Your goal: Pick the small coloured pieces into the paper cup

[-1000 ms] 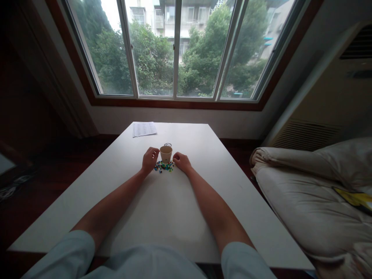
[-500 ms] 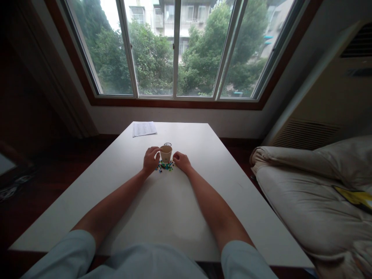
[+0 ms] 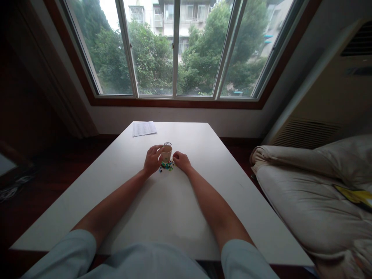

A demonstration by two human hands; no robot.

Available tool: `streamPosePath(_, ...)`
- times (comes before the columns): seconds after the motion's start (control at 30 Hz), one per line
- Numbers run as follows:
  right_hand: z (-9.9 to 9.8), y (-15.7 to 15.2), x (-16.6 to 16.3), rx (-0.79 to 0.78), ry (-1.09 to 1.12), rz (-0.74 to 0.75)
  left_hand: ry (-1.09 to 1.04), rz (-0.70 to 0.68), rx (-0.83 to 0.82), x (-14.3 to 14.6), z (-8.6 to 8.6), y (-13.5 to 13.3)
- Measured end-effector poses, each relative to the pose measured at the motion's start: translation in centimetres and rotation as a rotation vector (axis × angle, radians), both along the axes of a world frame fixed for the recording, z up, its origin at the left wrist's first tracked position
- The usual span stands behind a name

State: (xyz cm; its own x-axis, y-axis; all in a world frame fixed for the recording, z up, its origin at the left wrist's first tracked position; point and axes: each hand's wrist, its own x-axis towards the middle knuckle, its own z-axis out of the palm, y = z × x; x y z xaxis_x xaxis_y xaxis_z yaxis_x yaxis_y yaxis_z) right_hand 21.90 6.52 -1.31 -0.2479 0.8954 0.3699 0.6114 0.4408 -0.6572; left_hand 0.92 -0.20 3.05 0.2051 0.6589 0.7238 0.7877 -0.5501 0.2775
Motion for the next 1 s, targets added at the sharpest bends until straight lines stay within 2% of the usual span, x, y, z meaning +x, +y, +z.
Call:
streamPosePath(0.3,0.1,-0.1,-0.1,0.007,0.024,-0.020,-0.021,0.000,-0.002,0.0,-0.2,0.2)
streamPosePath(0.53,0.8,-0.3,-0.1,0.061,0.107,-0.063,-0.113,0.033,0.000,-0.6,-1.2,1.0)
streamPosePath(0.73,2.7,-1.4,-0.7,0.173,0.269,-0.199,-0.194,0.062,-0.092,-1.3,-2.4,2.0)
streamPosePath(0.9,4.6,-2.5,-1.8,0.267,0.325,-0.137,-0.238,0.099,-0.223,-1.4,-3.3,2.6)
streamPosePath(1.0,5.0,-2.5,-2.2,0.295,0.291,-0.121,-0.221,0.115,-0.266,-1.4,-3.6,2.7)
